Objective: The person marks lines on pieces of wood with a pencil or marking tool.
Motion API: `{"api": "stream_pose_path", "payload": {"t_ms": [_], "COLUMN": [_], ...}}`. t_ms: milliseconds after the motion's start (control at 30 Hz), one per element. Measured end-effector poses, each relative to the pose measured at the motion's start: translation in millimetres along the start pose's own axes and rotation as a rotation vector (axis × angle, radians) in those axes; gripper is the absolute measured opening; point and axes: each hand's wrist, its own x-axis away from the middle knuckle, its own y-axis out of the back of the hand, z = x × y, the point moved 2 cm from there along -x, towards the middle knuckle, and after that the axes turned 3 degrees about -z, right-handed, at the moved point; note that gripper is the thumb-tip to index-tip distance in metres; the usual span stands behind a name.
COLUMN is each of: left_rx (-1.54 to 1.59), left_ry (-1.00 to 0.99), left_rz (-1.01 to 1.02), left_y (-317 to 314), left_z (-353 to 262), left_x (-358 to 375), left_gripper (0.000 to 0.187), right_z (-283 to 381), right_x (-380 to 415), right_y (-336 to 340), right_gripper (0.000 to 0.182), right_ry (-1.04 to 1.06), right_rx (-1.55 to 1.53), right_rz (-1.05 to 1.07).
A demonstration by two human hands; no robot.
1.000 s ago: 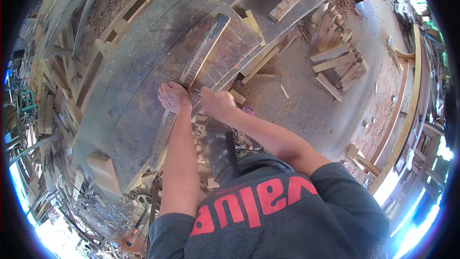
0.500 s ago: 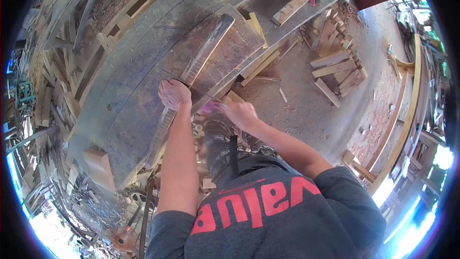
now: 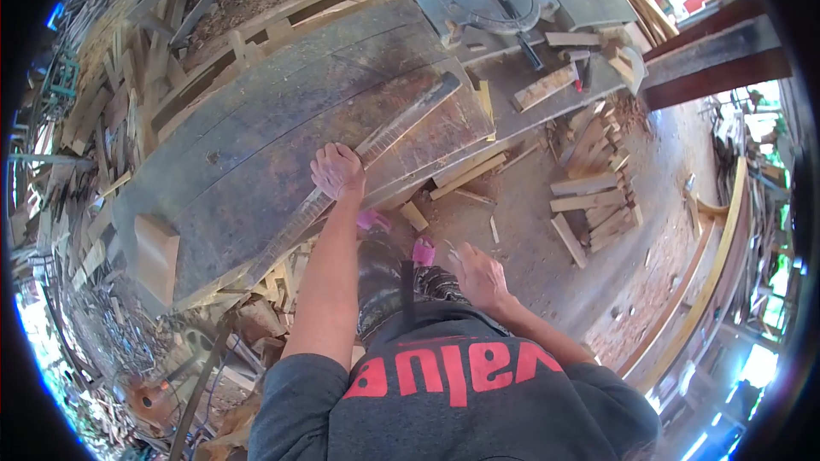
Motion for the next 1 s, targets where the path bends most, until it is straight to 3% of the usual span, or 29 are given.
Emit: {"api": "stream_pose_path", "payload": {"t_ms": [300, 733, 833, 933, 1000], "left_rx": [0.051, 0.107, 0.110, 0.121, 0.109], "left_ry": [0.043, -0.031, -0.004, -0.060, -0.039], "left_rz": [0.042, -0.003, -0.012, -0.088, -0.072], "left_y": [7, 9, 9, 10, 8], "left_z": [-1, -4, -6, -6, -5], "left_x": [2, 15, 16, 17, 16], "left_gripper": [0.025, 0.022, 0.022, 0.021, 0.024], "right_z": [55, 54, 45, -7, -50], "right_x": [-12, 1, 7, 12, 10], "right_y": [47, 52, 38, -17, -59], "right_gripper": [0.024, 0.021, 0.021, 0.021, 0.020], "right_ry": [-0.099, -0.065, -0.114, -0.153, -0.023], "right_rx": [0.136, 0.160, 0.146, 0.237, 0.087], "right_rz": [0.179, 0.153, 0.130, 0.216, 0.067]}}
